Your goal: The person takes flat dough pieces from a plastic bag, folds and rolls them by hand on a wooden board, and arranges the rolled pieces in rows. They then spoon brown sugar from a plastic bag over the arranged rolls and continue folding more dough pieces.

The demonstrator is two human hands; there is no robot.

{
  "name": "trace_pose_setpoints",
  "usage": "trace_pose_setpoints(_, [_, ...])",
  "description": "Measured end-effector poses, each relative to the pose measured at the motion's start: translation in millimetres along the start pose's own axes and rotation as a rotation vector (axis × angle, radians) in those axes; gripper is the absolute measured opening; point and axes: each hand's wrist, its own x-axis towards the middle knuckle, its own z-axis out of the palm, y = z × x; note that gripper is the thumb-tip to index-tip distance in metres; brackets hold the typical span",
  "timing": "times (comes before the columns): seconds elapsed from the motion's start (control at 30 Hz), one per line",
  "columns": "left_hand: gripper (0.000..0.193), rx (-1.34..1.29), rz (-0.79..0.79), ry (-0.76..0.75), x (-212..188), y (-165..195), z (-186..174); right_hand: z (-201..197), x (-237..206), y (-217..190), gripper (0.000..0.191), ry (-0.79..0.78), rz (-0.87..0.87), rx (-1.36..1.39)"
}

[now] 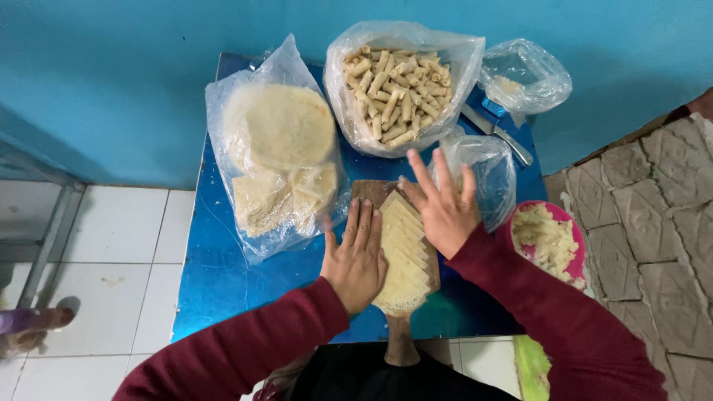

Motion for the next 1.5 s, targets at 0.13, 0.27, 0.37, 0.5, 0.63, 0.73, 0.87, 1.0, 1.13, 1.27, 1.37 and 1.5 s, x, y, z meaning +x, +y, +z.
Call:
trace_pose_setpoints(0.13, [0.069, -0.01, 0.007, 0.01, -0.2, -1.1, 0.0, -19.8, -18.3, 6.2, 0.051, -0.024, 0.054, 0.46])
trace_pose_setpoints(0.27, [0.07, -0.02, 0.006, 0.022, -1.0, -0.4, 0.9, -27.1, -45.1, 0.3, 0.061, -0.085, -0.09, 0.852])
trace_pose_setpoints(0.37, [0.07, -0.027, 0.005, -0.005, -1.3, -0.3, 0.9, -21.0, -51.9, -7.0, 0.077, -0.195, -0.17, 0.899])
trace_pose_setpoints(0.5, [0.071, -0.035, 0.0, -0.007, -0.8, -0.5, 0.6, -21.7, -54.8, -12.6, 0.076, -0.219, -0.085, 0.658])
trace_pose_setpoints(0.63, [0.072, -0.027, -0.002, -0.011, -1.0, -0.3, 1.4, -34.7, -55.7, -19.1, 0.081, -0.102, -0.127, 0.317])
trace_pose_setpoints(0.73, [0.071, -0.029, 0.001, -0.017, -1.7, -0.6, 1.8, -43.7, -52.9, -15.7, 0.074, -0.2, -0.196, 0.314])
trace_pose_setpoints(0.87, [0.072, -0.016, -0.001, -0.012, -1.3, 0.0, 2.0, -47.2, -43.5, 4.4, 0.038, -0.189, -0.182, 0.496])
trace_pose_setpoints(1.0, [0.072, -0.018, -0.001, -0.022, 0.0, 0.1, 1.3, -40.8, -29.8, 18.1, 0.019, -0.007, -0.014, 0.704])
trace_pose_setpoints(1.13, [0.072, -0.029, 0.0, -0.031, -0.5, 0.4, -0.6, -24.0, -8.5, 8.0, 0.007, -0.009, -0.09, 0.762])
trace_pose_setpoints(1.27, [0.072, -0.042, 0.005, -0.02, -1.0, 0.2, -2.5, -12.6, 6.3, 0.9, 0.007, -0.078, -0.088, 0.571])
trace_pose_setpoints(1.37, [0.072, -0.037, -0.004, -0.026, -0.7, 0.8, -2.8, -8.8, 12.1, -0.6, 0.008, -0.035, -0.113, 0.331])
trace_pose_setpoints(1.5, [0.071, -0.026, -0.002, -0.016, -1.9, 1.9, -2.4, -11.6, 5.1, 13.2, 0.014, 0.027, -0.04, 0.272])
